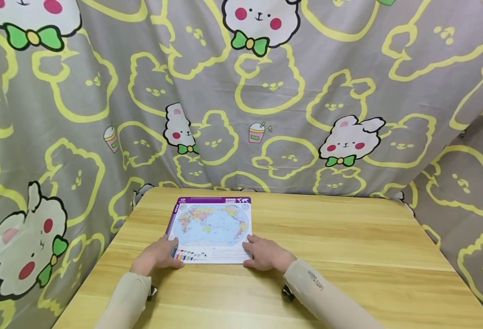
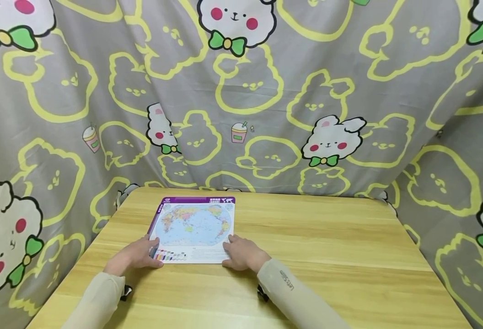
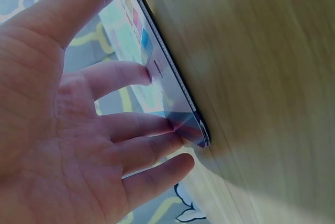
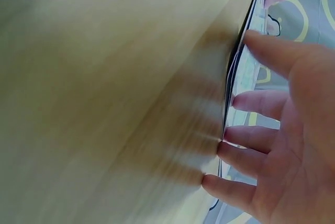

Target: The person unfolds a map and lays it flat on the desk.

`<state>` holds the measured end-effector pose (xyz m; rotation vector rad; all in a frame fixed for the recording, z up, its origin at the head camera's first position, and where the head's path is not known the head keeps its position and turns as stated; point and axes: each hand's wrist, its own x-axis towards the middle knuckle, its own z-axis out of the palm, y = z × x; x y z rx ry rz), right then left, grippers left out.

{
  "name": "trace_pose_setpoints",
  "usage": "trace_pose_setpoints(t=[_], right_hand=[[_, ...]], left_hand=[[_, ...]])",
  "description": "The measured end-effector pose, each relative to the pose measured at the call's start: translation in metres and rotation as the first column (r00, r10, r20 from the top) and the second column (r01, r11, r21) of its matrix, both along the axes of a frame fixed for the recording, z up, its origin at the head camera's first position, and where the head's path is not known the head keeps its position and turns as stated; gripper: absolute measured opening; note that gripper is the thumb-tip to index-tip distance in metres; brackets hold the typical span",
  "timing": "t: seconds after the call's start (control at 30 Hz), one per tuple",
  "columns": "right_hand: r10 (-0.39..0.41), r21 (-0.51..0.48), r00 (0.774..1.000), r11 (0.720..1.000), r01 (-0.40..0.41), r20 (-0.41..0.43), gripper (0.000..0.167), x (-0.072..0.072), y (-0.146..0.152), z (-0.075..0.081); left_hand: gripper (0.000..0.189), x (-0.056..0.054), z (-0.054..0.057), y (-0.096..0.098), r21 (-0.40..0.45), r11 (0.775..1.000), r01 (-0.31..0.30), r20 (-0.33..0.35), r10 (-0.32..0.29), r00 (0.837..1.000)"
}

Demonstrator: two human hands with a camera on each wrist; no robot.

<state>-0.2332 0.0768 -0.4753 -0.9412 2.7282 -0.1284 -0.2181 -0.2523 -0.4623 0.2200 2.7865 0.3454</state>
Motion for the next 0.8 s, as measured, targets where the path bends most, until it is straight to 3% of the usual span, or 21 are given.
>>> trace_pose_setpoints(t=[0.8], right_hand=[[0.029, 0.002, 0.999, 1.000, -0.029, -0.039, 0.059, 0.0029, 0.0016, -0.0010]], left_hand=[[0.087, 0.0013, -0.0031, -0.0002, -0.006, 1.000, -0.018, -0.010, 0.018, 1.000]])
